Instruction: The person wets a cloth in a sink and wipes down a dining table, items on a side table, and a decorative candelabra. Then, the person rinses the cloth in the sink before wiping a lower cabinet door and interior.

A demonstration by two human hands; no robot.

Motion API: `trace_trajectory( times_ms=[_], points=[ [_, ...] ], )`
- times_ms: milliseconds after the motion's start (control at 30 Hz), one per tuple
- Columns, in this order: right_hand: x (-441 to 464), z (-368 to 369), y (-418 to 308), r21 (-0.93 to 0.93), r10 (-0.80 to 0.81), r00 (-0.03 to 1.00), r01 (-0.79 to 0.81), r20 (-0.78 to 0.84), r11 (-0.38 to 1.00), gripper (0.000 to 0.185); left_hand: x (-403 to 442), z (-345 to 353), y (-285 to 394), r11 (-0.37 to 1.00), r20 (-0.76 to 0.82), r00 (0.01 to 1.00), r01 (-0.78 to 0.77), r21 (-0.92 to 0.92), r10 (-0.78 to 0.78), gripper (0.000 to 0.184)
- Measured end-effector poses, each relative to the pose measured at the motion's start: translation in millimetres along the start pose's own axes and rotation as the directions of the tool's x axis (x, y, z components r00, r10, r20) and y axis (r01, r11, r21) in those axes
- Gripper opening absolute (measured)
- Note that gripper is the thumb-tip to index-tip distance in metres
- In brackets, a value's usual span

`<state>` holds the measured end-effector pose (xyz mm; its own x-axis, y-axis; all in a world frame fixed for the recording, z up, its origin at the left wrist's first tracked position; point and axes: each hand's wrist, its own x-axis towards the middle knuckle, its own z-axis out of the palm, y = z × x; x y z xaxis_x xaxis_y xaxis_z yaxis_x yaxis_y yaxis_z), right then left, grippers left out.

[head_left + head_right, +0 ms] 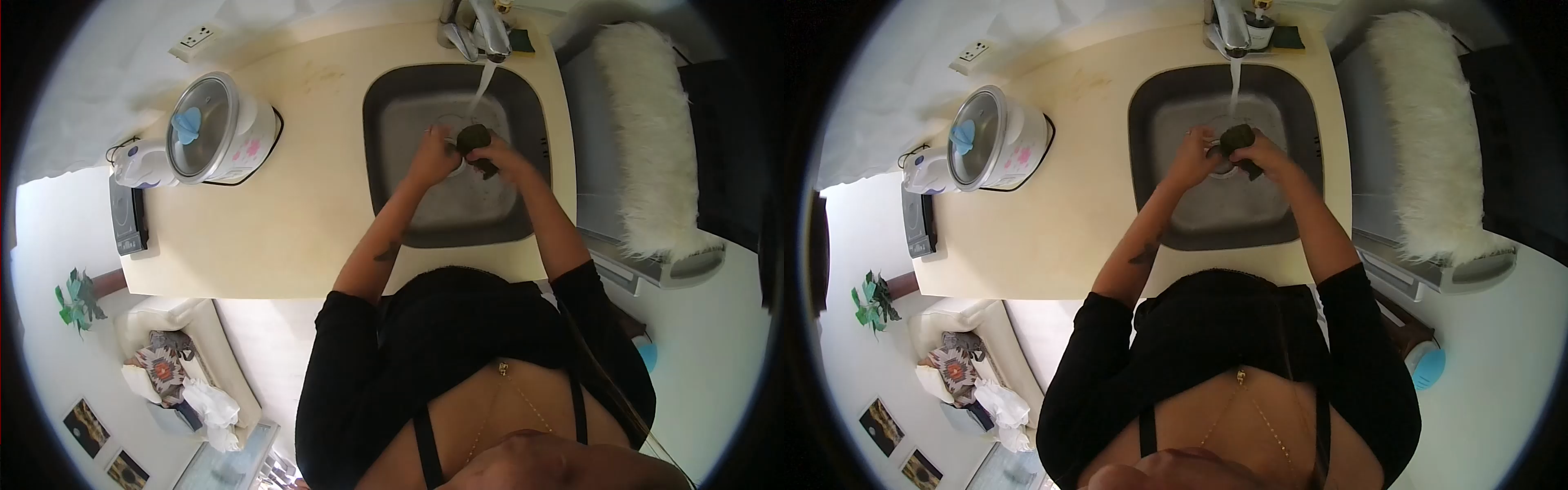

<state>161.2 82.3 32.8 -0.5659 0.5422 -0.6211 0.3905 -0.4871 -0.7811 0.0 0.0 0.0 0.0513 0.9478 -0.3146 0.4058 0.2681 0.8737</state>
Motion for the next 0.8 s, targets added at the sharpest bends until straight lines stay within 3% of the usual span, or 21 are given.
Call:
trace_trajectory(
  times_ms=[67, 100, 167, 200, 267, 300, 367, 400, 467, 500, 567, 600, 667, 700, 767, 800],
  points=[
    [-6, 2, -13, 0.105, 0.022, 0.987, -0.039, 0.157, 0.994, 0.054, -20, -7, 32, 0.842, -0.134, 0.901, -0.322, 0.433, 0.414, 0.072],
    [-7, 2, -8, 0.101, 0.036, 0.988, -0.051, 0.148, 0.994, 0.054, -23, 3, 32, 0.847, -0.131, 0.901, -0.327, 0.418, 0.413, 0.072],
    [12, 6, -3, -0.282, 0.069, 0.954, 0.017, 0.293, 0.959, 0.04, -19, 12, 24, 0.696, -0.195, 0.8, -0.339, 0.633, 0.567, 0.064],
    [13, 13, -12, -0.282, 0.064, 0.953, 0.023, 0.295, 0.959, 0.04, -14, 12, 16, 0.693, -0.196, 0.799, -0.338, 0.637, 0.569, 0.064],
    [7, 29, -32, -0.766, 0.155, 0.96, 0.085, 0.235, 0.638, 0.036, -2, 19, 5, 0.756, -0.13, 0.959, -0.112, 0.645, 0.253, 0.05],
    [6, 34, -33, -0.767, 0.159, 0.959, 0.082, 0.234, 0.637, 0.036, -2, 17, 9, 0.759, -0.13, 0.959, -0.112, 0.642, 0.252, 0.05],
    [6, 43, -31, -0.943, 0.085, 0.989, 0.085, 0.118, 0.321, 0.032, -5, 7, 24, 0.766, -0.076, 0.995, 0.004, 0.642, 0.058, 0.02],
    [7, 43, -26, -0.943, 0.079, 0.989, 0.09, 0.121, 0.321, 0.032, -4, 1, 27, 0.763, -0.08, 0.995, 0.006, 0.646, 0.059, 0.02],
    [2, 43, -12, -0.956, -0.305, 0.947, 0.174, 0.098, 0.236, 0.025, -8, -6, 32, 0.792, 0.012, 1.0, -0.004, 0.61, -0.004, 0.021],
    [5, 43, -6, -0.955, -0.308, 0.946, 0.177, 0.099, 0.236, 0.025, -4, -3, 20, 0.791, 0.01, 1.0, -0.003, 0.612, -0.004, 0.021],
    [12, 39, 3, -0.972, -0.34, 0.92, 0.226, 0.193, 0.062, 0.033, 9, 9, -12, 0.899, 0.147, 0.985, -0.143, 0.414, 0.089, 0.032],
    [11, 36, 6, -0.972, -0.343, 0.919, 0.227, 0.194, 0.059, 0.033, 8, 8, -12, 0.898, 0.144, 0.985, -0.144, 0.415, 0.092, 0.032],
    [8, 30, 10, -0.912, -0.479, 0.813, 0.405, 0.332, 0.056, 0.034, 6, 6, -12, 0.995, 0.295, 0.955, -0.058, 0.08, 0.032, 0.048],
    [10, 27, 18, -0.914, -0.486, 0.811, 0.402, 0.327, 0.055, 0.034, 4, 9, -14, 0.994, 0.295, 0.955, -0.066, 0.086, 0.038, 0.048],
    [19, 20, 35, -0.885, -0.645, 0.691, 0.463, 0.326, 0.049, 0.029, 2, 14, -19, 0.996, 0.212, 0.977, -0.053, 0.067, 0.037, 0.049],
    [20, 18, 39, -0.887, -0.658, 0.68, 0.459, 0.324, 0.038, 0.029, 0, 7, -15, 0.995, 0.206, 0.977, -0.067, 0.079, 0.05, 0.049]
  ],
)
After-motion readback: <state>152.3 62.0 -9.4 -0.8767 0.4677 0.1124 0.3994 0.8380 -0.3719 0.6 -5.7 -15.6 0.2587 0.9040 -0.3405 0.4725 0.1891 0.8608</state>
